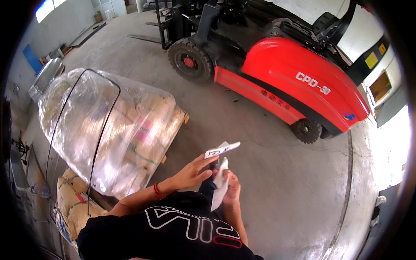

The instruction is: The person walks from an office into a warehouse carrying printed labels. They approach a large pallet wrapped in plastic and proceed to peel and apply multiple labels to the plastic surface. The person handles the labels one by one, smoothing them onto the package.

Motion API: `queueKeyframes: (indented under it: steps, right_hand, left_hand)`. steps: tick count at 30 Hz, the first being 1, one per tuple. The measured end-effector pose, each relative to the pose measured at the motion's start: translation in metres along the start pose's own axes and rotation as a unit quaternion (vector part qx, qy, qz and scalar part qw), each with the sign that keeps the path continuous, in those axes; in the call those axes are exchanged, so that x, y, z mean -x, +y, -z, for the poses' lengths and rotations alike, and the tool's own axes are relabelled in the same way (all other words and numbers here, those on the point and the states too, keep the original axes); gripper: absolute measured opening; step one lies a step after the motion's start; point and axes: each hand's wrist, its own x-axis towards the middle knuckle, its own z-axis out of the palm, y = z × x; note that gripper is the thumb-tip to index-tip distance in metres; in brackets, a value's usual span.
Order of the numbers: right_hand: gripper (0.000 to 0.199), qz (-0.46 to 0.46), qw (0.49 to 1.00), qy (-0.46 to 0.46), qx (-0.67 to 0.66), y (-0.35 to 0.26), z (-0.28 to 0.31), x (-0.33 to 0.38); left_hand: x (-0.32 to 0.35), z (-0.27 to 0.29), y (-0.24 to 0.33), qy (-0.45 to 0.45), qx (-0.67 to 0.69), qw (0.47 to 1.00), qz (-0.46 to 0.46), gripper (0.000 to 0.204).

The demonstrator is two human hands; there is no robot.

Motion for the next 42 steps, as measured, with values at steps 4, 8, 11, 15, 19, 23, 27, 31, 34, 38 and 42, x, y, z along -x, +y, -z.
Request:
queueKeyframes:
  steps: [4,8,11,15,19,23,27,31,34,38,42]
  right_hand:
    - [0.026,-0.013,0.996,-0.082,0.036,-0.032,0.006,-0.138]
    - [0.026,-0.125,0.981,-0.135,0.064,-0.056,-0.045,-0.264]
    - [0.025,-0.169,0.961,-0.2,0.088,-0.066,-0.076,-0.355]
    - [0.025,-0.291,0.919,-0.255,0.082,-0.064,-0.105,-0.474]
    - [0.024,-0.349,0.887,-0.289,0.093,-0.048,-0.147,-0.603]
    - [0.024,-0.418,0.843,-0.327,0.082,-0.012,-0.196,-0.718]
    - [0.024,-0.47,0.811,-0.34,0.074,0.005,-0.247,-0.822]
    - [0.024,-0.524,0.767,-0.369,0.031,0.051,-0.294,-0.908]
    - [0.024,-0.543,0.744,-0.388,0.028,0.097,-0.322,-0.973]
    - [0.024,-0.435,0.778,-0.418,0.178,0.152,-0.371,-1.058]
    - [0.021,-0.421,0.712,-0.501,0.253,0.21,-0.446,-1.146]
  left_hand:
    - [-0.121,0.049,-0.055,0.076,-0.067,0.992,-0.078,0.057]
    - [-0.207,0.115,-0.066,0.118,0.003,0.993,0.011,0.062]
    - [-0.26,0.171,-0.079,0.208,0.012,0.978,0.012,0.051]
    - [-0.316,0.244,-0.095,0.338,0.104,0.934,0.055,0.026]
    - [-0.375,0.338,-0.137,0.38,0.14,0.913,0.052,0.026]
    - [-0.413,0.442,-0.177,0.387,0.103,0.916,0.013,0.033]
    - [-0.456,0.543,-0.178,0.398,0.195,0.891,0.093,0.024]
    - [-0.469,0.633,-0.198,0.527,0.221,0.804,0.163,0.023]
    - [-0.472,0.702,-0.228,0.55,0.273,0.774,0.152,0.023]
    - [-0.48,0.809,-0.275,0.594,0.255,0.757,0.093,0.022]
    - [-0.487,0.915,-0.289,0.698,0.11,0.696,0.124,0.016]
